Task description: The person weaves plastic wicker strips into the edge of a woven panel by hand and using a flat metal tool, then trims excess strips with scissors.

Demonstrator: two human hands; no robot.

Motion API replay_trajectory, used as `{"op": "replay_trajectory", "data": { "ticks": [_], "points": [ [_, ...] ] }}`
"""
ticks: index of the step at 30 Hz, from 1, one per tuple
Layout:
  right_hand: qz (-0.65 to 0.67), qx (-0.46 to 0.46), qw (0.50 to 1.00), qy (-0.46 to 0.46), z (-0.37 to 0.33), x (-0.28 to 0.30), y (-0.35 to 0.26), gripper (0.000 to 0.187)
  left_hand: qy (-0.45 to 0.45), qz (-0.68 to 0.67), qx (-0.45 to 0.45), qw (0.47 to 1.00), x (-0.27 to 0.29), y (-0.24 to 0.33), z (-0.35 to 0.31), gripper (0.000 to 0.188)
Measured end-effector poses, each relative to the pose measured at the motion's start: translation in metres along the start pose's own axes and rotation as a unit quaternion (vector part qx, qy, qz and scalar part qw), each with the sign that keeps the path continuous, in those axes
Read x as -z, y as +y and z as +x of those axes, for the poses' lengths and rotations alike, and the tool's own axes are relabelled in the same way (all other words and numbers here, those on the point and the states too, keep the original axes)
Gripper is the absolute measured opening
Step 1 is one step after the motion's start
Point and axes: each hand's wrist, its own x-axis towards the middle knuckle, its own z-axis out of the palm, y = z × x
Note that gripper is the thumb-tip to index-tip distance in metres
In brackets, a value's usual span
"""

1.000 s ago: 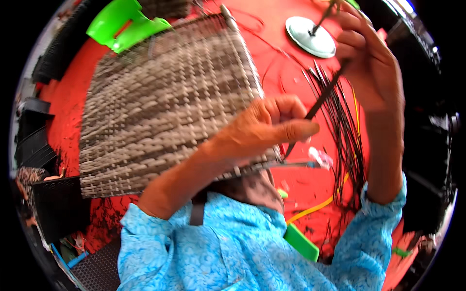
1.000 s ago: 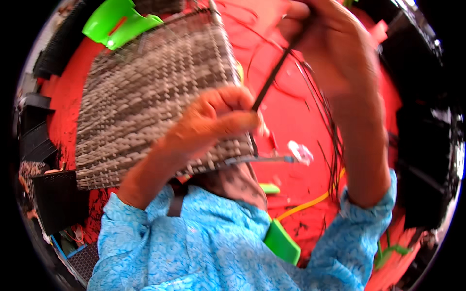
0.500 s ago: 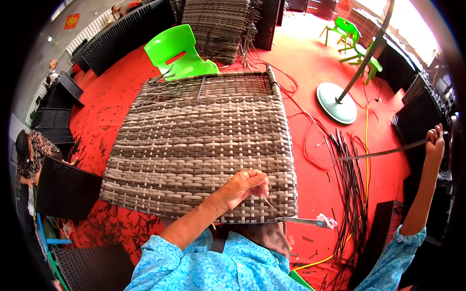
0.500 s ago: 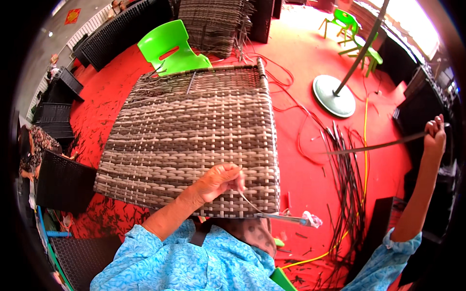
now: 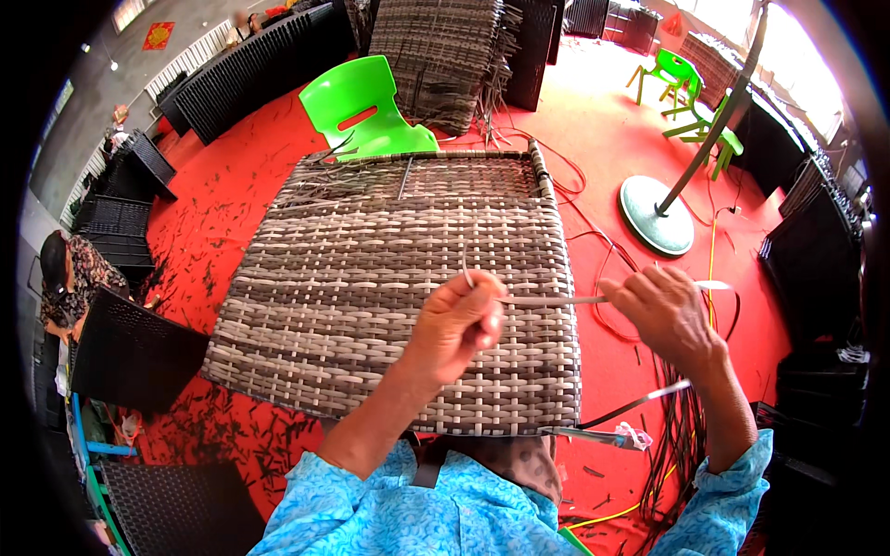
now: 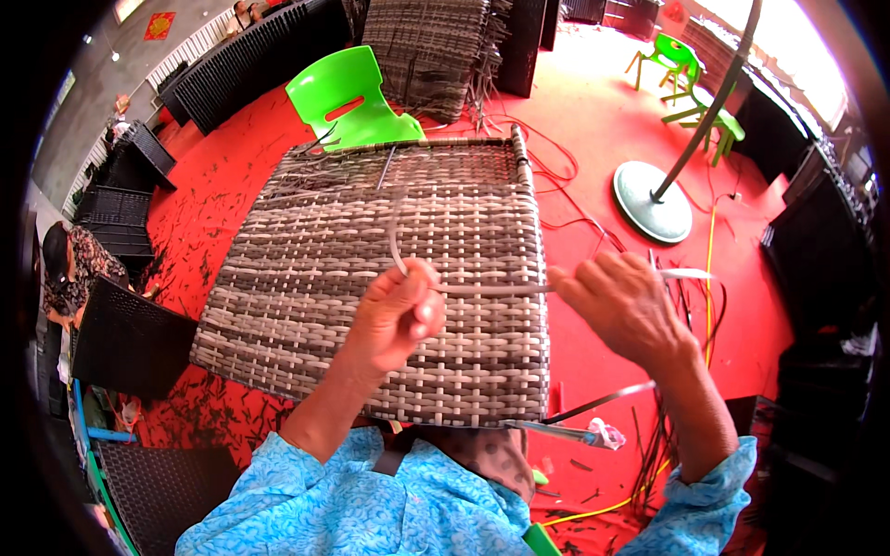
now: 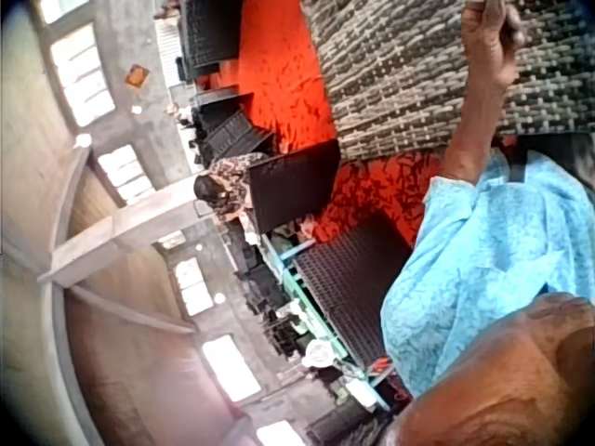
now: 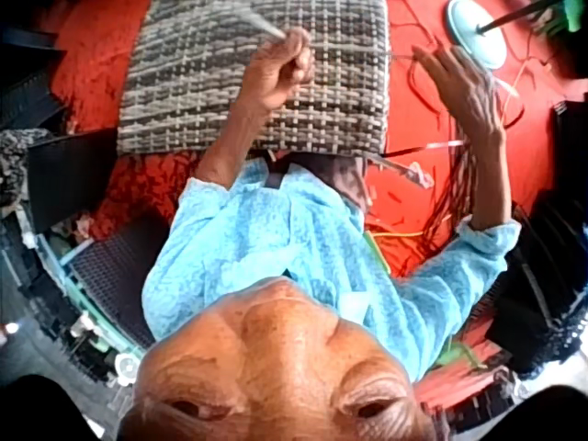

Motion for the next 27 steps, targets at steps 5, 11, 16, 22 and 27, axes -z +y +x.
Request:
{"op": "replay_trajectory", "data": {
  "ticks": [5, 11, 16, 22, 27],
  "points": [
    [-0.025, -0.003, 0.999, 0.029, -0.019, 0.002, 0.033, 0.028, 0.042, 0.017, -0.015, 0.999, 0.006, 0.004, -0.02, 0.021],
    [-0.076, -0.051, 0.995, 0.036, -0.053, 0.008, 0.067, 0.037, 0.066, 0.062, -0.007, 0.996, -0.001, -0.013, -0.023, 0.027],
    [0.28, -0.095, 0.955, -0.033, -0.028, -0.002, 0.005, 0.056, 0.017, 0.298, 0.083, 0.951, -0.011, -0.036, -0.016, 0.027],
    [0.544, -0.2, 0.811, -0.076, -0.037, -0.024, -0.053, 0.022, -0.028, 0.282, 0.048, 0.958, -0.027, -0.045, -0.014, 0.021],
    [0.491, -0.184, 0.85, -0.037, -0.073, -0.031, -0.058, 0.013, 0.008, 0.328, 0.084, 0.941, -0.031, -0.065, -0.021, 0.022]
  ]
}}
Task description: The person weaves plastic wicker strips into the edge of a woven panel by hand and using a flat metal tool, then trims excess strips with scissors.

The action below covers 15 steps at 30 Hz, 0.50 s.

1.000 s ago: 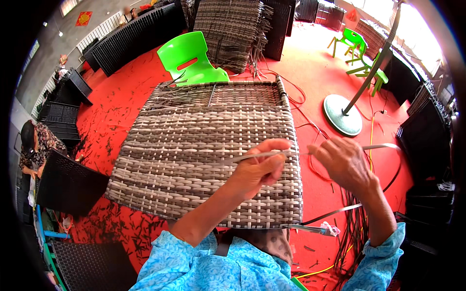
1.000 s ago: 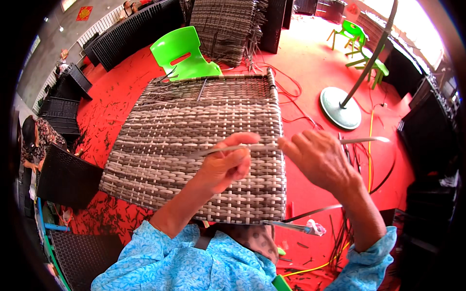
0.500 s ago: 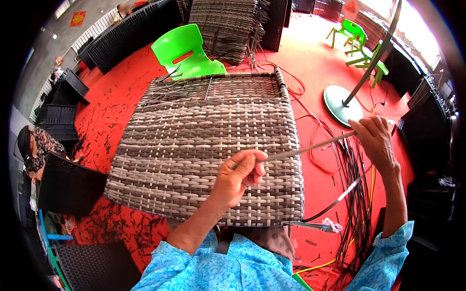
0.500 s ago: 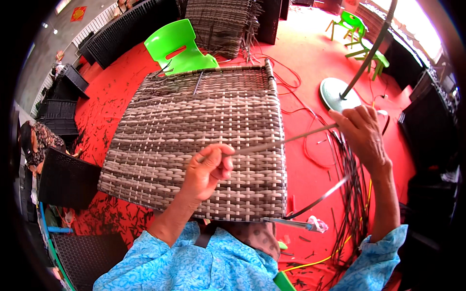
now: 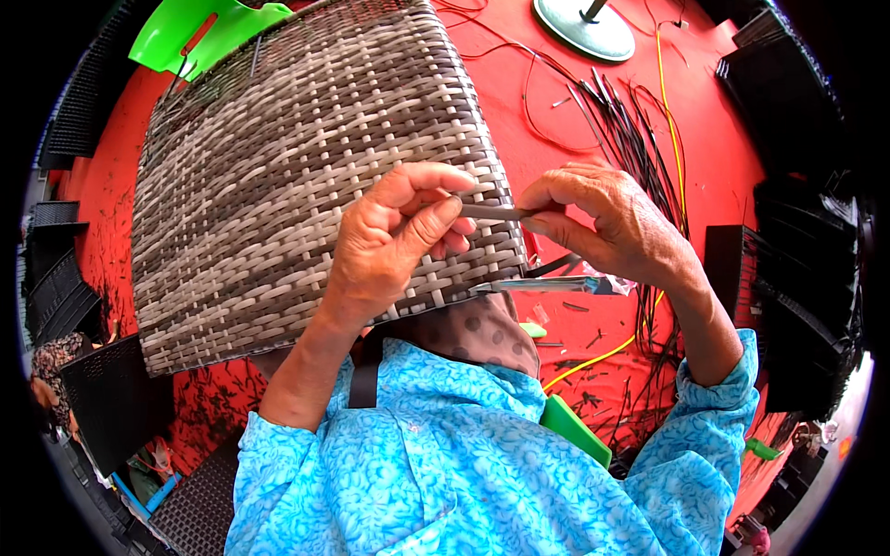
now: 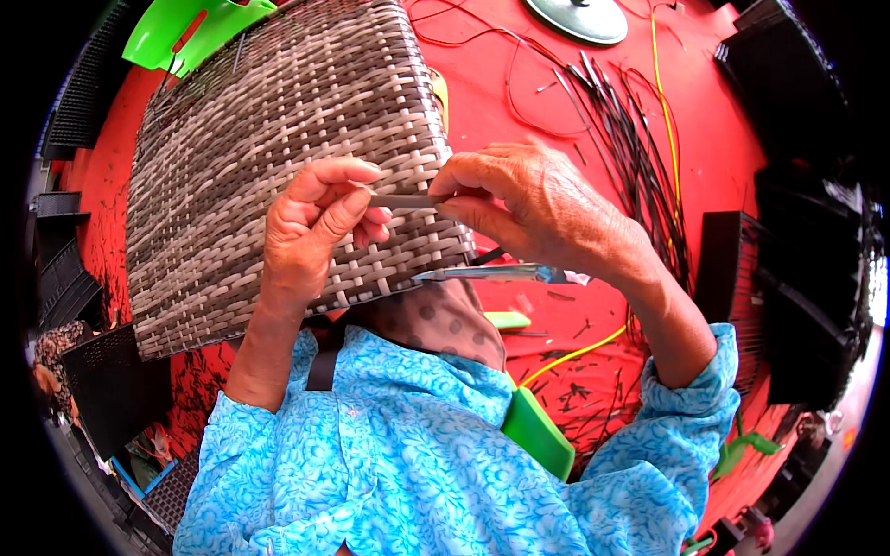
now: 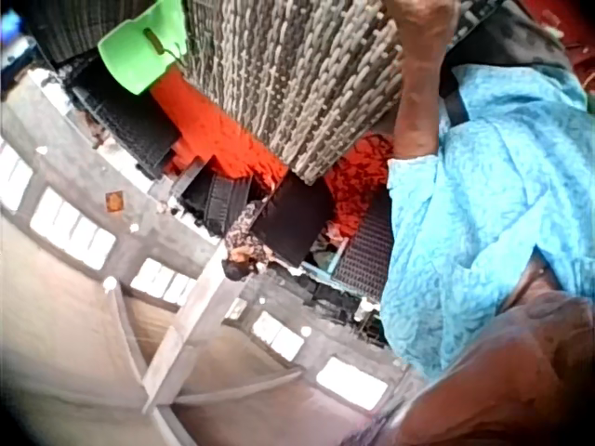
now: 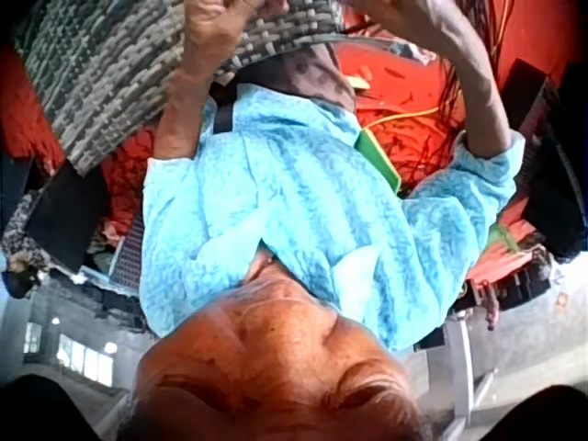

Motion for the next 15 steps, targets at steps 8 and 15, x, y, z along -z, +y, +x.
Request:
{"op": "replay_trajectory", "data": {
  "ticks": [8, 15],
  "points": [
    [0.147, -0.207, 0.967, -0.035, -0.029, -0.018, -0.027, 0.014, -0.074, 0.221, -0.033, 0.972, -0.016, -0.011, -0.023, 0.024],
    [-0.074, -0.183, 0.98, -0.022, -0.057, -0.043, -0.025, 0.012, -0.094, 0.453, -0.232, 0.856, 0.005, -0.047, -0.042, 0.025]
  ]
}}
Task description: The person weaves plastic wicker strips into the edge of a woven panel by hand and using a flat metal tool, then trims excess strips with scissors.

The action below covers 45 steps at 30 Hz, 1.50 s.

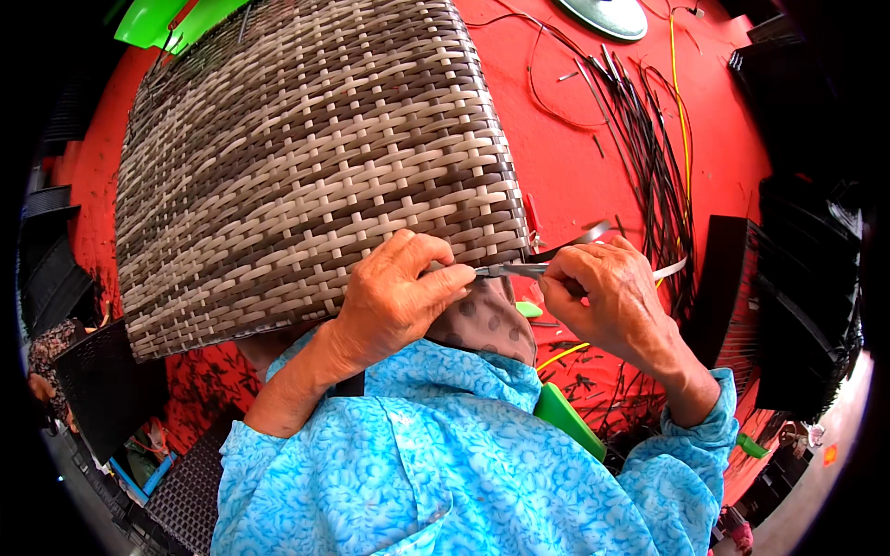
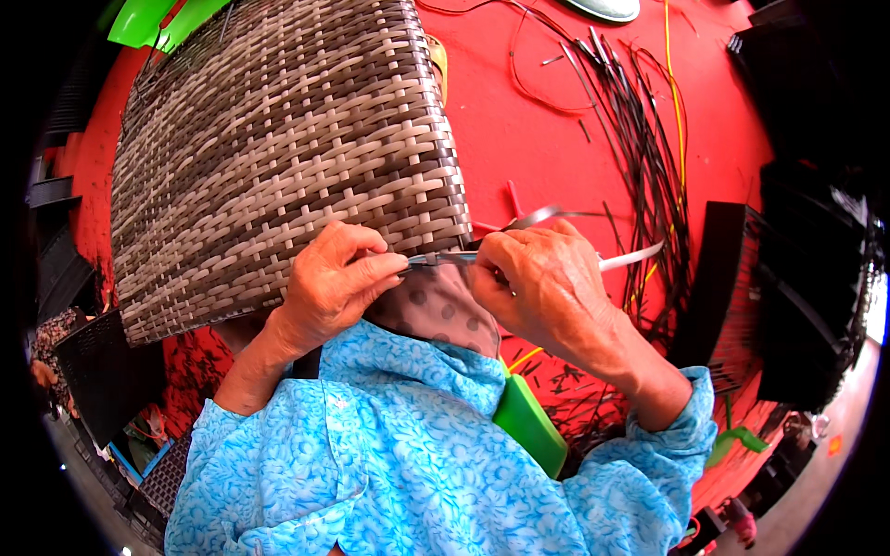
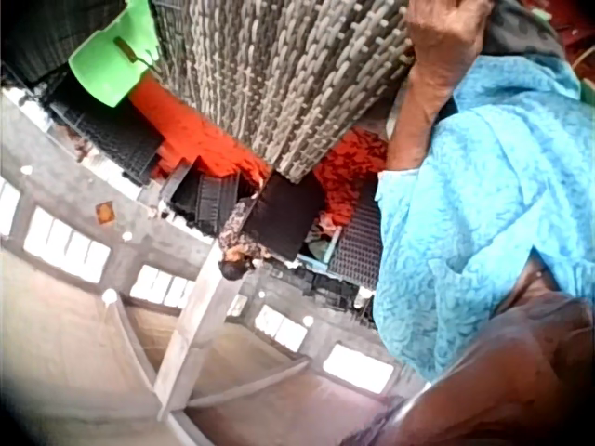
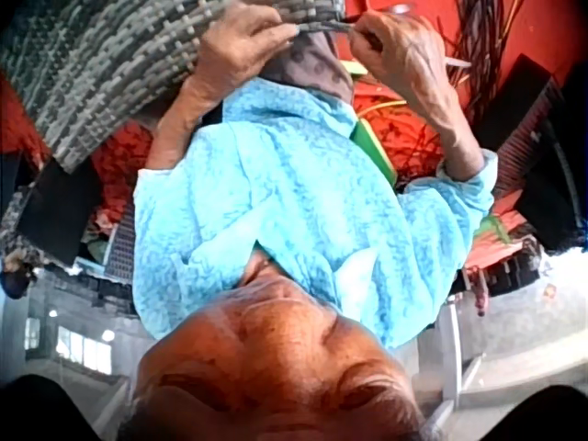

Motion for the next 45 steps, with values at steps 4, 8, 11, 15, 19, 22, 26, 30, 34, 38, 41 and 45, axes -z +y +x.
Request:
{"op": "replay_trajectory", "data": {
  "ticks": [4, 8, 11, 15, 19, 22, 26, 30, 34, 38, 41, 45],
  "points": [
    [-0.041, -0.005, 0.998, 0.046, -0.004, -0.008, 0.001, 0.016, 0.009, 0.098, -0.067, 0.993, -0.008, -0.005, -0.009, 0.029],
    [-0.045, -0.031, 0.998, 0.031, -0.004, -0.014, -0.001, 0.016, 0.011, 0.102, -0.08, 0.992, -0.011, -0.009, -0.012, 0.031],
    [-0.054, -0.043, 0.997, 0.031, -0.002, -0.017, -0.003, 0.015, 0.008, 0.104, -0.074, 0.992, -0.012, -0.008, -0.014, 0.033],
    [-0.035, -0.054, 0.998, 0.029, -0.002, -0.02, -0.006, 0.013, 0.009, 0.101, -0.075, 0.992, -0.014, -0.009, -0.016, 0.031],
    [-0.078, -0.065, 0.995, 0.005, 0.001, -0.022, -0.009, 0.015, 0.022, 0.101, -0.082, 0.991, -0.015, -0.011, -0.016, 0.028],
    [-0.047, -0.104, 0.993, -0.011, 0.002, -0.025, -0.012, 0.014, 0.015, 0.108, -0.083, 0.991, -0.014, -0.01, -0.017, 0.027],
    [-0.058, -0.089, 0.994, 0.006, 0.004, -0.028, -0.013, 0.013, 0.016, 0.092, -0.071, 0.993, -0.015, -0.011, -0.02, 0.027],
    [-0.056, -0.106, 0.993, 0.001, 0.005, -0.03, -0.015, 0.013, 0.021, 0.062, -0.058, 0.996, -0.013, -0.013, -0.019, 0.031],
    [-0.032, -0.116, 0.993, 0.009, 0.005, -0.035, -0.017, 0.012, 0.053, 0.032, -0.027, 0.998, -0.017, -0.012, -0.02, 0.035],
    [-0.019, -0.125, 0.992, 0.011, 0.004, -0.038, -0.018, 0.012, 0.047, 0.028, -0.035, 0.998, -0.017, -0.015, -0.019, 0.035],
    [-0.056, -0.097, 0.994, 0.014, 0.005, -0.039, -0.018, 0.013, 0.054, 0.022, -0.033, 0.998, -0.017, -0.015, -0.02, 0.033],
    [-0.024, -0.128, 0.992, -0.006, 0.005, -0.035, -0.02, 0.011, 0.061, 0.011, -0.029, 0.998, -0.018, -0.016, -0.02, 0.031]
  ]
}}
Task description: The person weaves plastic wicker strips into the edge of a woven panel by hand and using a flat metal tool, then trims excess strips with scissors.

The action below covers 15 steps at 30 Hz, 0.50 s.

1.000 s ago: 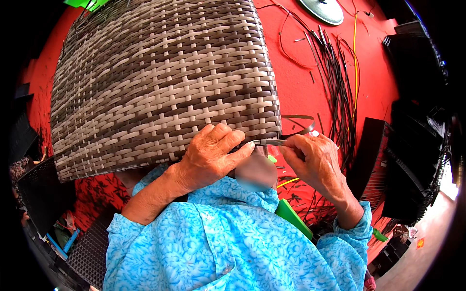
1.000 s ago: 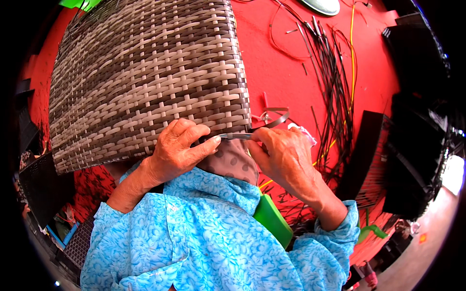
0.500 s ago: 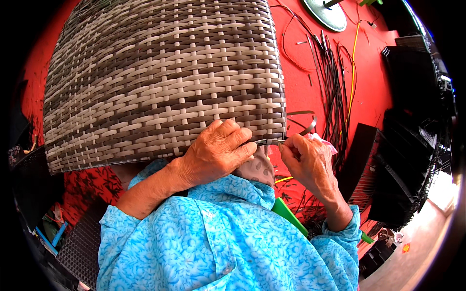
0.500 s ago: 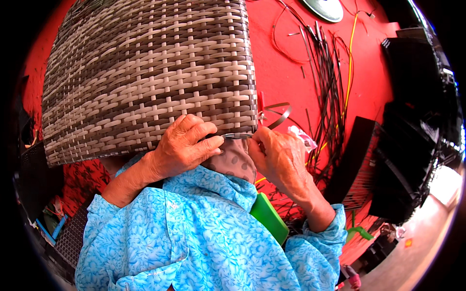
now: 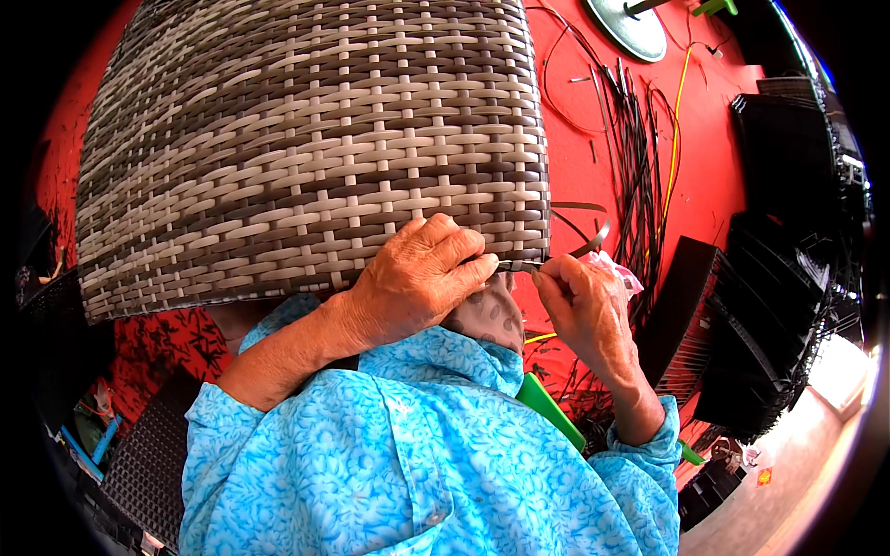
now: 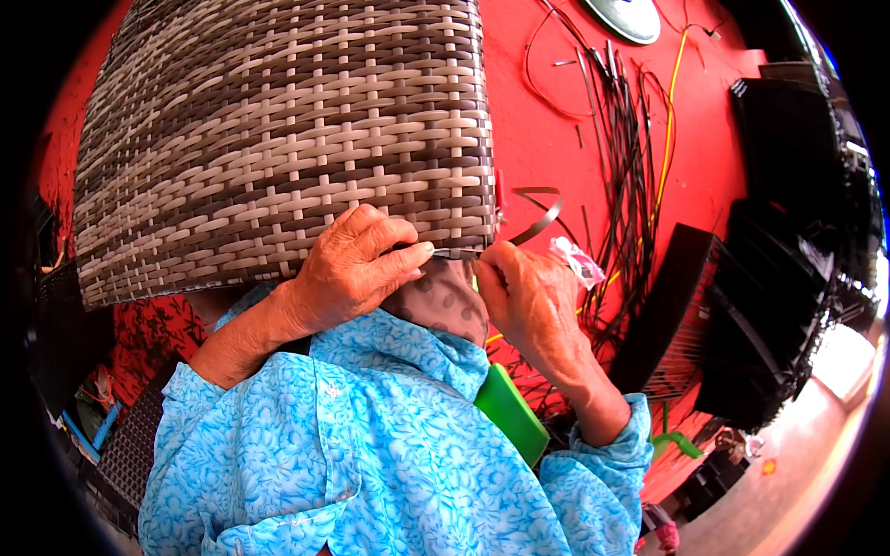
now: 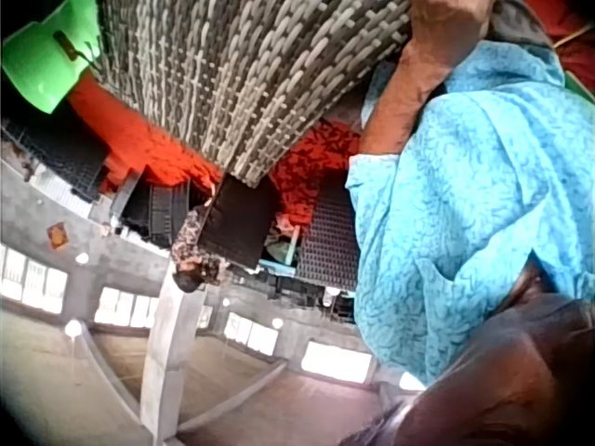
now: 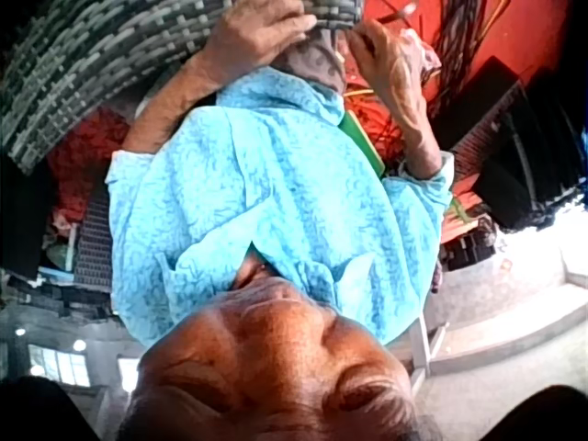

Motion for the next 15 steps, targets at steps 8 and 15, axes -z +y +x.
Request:
{"op": "replay_trajectory", "data": {
  "ticks": [8, 15],
  "points": [
    [-0.011, 0.037, 0.998, 0.048, -0.0021, -0.0036, 0.0017, 0.009, -0.005, 0.0, 0.012, 1.0, 0.0013, 0.002, 0.0021, 0.026],
    [-0.038, 0.056, 0.998, 0.01, 0.0034, -0.0009, 0.0026, 0.009, -0.029, -0.011, 0.018, 0.999, 0.0033, 0.0046, 0.0005, 0.031]
  ]
}}
